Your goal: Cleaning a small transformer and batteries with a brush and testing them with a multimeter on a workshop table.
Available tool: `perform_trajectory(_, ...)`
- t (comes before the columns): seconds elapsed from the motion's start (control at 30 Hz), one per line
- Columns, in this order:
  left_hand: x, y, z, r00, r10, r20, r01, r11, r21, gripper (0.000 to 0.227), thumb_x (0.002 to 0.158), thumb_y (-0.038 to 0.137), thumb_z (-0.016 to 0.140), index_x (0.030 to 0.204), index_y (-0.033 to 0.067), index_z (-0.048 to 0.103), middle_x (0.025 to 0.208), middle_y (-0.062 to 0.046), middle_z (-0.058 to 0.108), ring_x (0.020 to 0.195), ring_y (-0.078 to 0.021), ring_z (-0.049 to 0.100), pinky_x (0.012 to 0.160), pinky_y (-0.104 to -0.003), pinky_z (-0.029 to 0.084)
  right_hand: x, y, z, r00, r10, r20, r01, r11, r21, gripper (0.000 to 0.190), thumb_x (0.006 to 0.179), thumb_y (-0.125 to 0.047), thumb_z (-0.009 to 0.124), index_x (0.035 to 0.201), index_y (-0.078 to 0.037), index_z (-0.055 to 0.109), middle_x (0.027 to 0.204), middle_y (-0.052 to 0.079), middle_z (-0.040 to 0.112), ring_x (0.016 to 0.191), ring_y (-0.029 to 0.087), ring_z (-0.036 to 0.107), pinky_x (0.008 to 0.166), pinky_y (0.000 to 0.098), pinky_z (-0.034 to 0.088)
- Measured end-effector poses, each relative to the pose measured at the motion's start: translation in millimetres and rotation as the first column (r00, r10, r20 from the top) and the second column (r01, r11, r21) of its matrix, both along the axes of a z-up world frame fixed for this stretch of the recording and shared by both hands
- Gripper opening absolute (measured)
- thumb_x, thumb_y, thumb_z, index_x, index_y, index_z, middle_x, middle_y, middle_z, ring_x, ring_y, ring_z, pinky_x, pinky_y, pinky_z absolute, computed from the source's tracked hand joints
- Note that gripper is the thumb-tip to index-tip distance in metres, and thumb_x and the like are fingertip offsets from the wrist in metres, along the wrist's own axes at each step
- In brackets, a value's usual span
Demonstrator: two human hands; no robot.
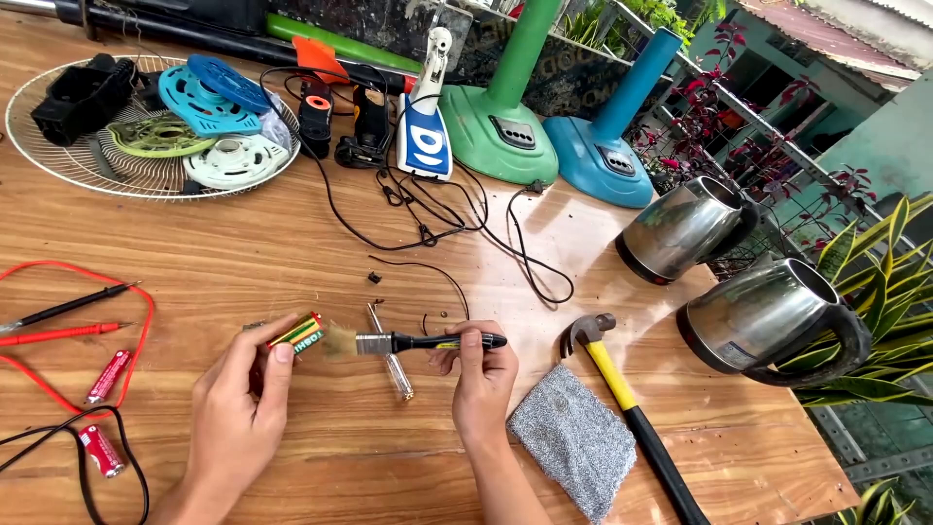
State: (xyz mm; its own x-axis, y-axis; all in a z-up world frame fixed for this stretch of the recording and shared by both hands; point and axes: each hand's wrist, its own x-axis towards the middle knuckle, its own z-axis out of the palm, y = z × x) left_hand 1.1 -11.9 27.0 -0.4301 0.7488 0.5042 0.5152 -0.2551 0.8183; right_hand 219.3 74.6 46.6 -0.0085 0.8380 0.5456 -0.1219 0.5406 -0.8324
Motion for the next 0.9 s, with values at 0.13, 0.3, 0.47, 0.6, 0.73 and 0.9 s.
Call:
perform_trajectory(0.13, -0.1, 1.1, -1.7, 0.999, 0.004, 0.04, -0.002, 0.999, -0.051, 0.036, 0.103, 0.023, 0.052, 0.134, 0.0109, 0.066, 0.087, -0.003, 0.074, 0.067, -0.0131, 0.06, 0.068, -0.029, 0.049, -2.0, -1.1, 0.2, 0.99, -0.114, -0.088, 0.112, 0.993, -0.026, 0.03, 0.106, -0.028, 0.053, 0.098, -0.002, 0.064, 0.067, 0.018, 0.068, 0.055, 0.018, 0.062, 0.052, 0.0266, 0.045)
perform_trajectory(0.3, 4.2, 1.1, -0.7, 0.998, 0.019, 0.052, -0.016, 0.997, -0.07, 0.041, 0.097, 0.018, 0.06, 0.137, 0.0102, 0.064, 0.072, -0.002, 0.059, 0.055, -0.0139, 0.047, 0.062, -0.029, 0.048, -7.0, -4.4, 0.7, 0.999, -0.04, -0.003, 0.039, 0.997, -0.068, 0.027, 0.104, -0.026, 0.055, 0.099, -0.002, 0.065, 0.074, 0.02, 0.073, 0.058, 0.018, 0.064, 0.053, 0.027, 0.048)
perform_trajectory(0.47, -0.6, 6.4, -11.3, 1.0, 0.013, 0.015, -0.012, 0.994, -0.106, 0.041, 0.099, 0.023, 0.056, 0.138, 0.0099, 0.062, 0.079, -0.004, 0.064, 0.064, -0.0169, 0.056, 0.069, -0.032, 0.05, -5.2, -4.1, 2.0, 0.999, 0.024, 0.032, -0.023, 0.999, -0.032, 0.032, 0.105, -0.029, 0.055, 0.096, 0.0, 0.065, 0.067, 0.016, 0.069, 0.054, 0.019, 0.064, 0.049, 0.0274, 0.049)
perform_trajectory(0.6, -2.8, 6.0, -10.7, 0.999, -0.039, 0.013, 0.041, 0.99, -0.136, 0.04, 0.102, 0.026, 0.05, 0.138, 0.011, 0.06, 0.095, -0.002, 0.073, 0.076, -0.018, 0.065, 0.075, -0.033, 0.051, -4.6, -5.8, 6.2, 1.0, 0.003, -0.009, -0.003, 0.998, -0.059, 0.029, 0.105, -0.027, 0.053, 0.098, -0.001, 0.063, 0.071, 0.02, 0.072, 0.053, 0.02, 0.063, 0.049, 0.0281, 0.048)
perform_trajectory(0.73, -2.7, 7.6, -14.6, 0.999, -0.051, 0.007, 0.051, 0.986, -0.156, 0.038, 0.102, 0.028, 0.048, 0.135, 0.0127, 0.06, 0.095, -0.003, 0.079, 0.076, -0.0195, 0.068, 0.077, -0.034, 0.051, -6.3, -7.7, 0.5, 0.996, 0.068, 0.062, -0.064, 0.996, -0.057, 0.028, 0.103, -0.028, 0.058, 0.1, 0.0, 0.065, 0.072, 0.018, 0.072, 0.054, 0.019, 0.066, 0.049, 0.0265, 0.051)
perform_trajectory(0.9, -8.1, 8.2, -19.9, 1.0, -0.02, -0.014, 0.018, 0.988, -0.153, 0.039, 0.103, 0.029, 0.049, 0.134, 0.0096, 0.061, 0.084, -0.006, 0.068, 0.066, -0.022, 0.06, 0.072, -0.037, 0.049, -9.2, -11.5, -3.4, 0.995, 0.09, 0.04, -0.087, 0.994, -0.069, 0.029, 0.104, -0.03, 0.058, 0.1, -0.002, 0.065, 0.07, 0.016, 0.07, 0.052, 0.021, 0.067, 0.05, 0.0271, 0.049)
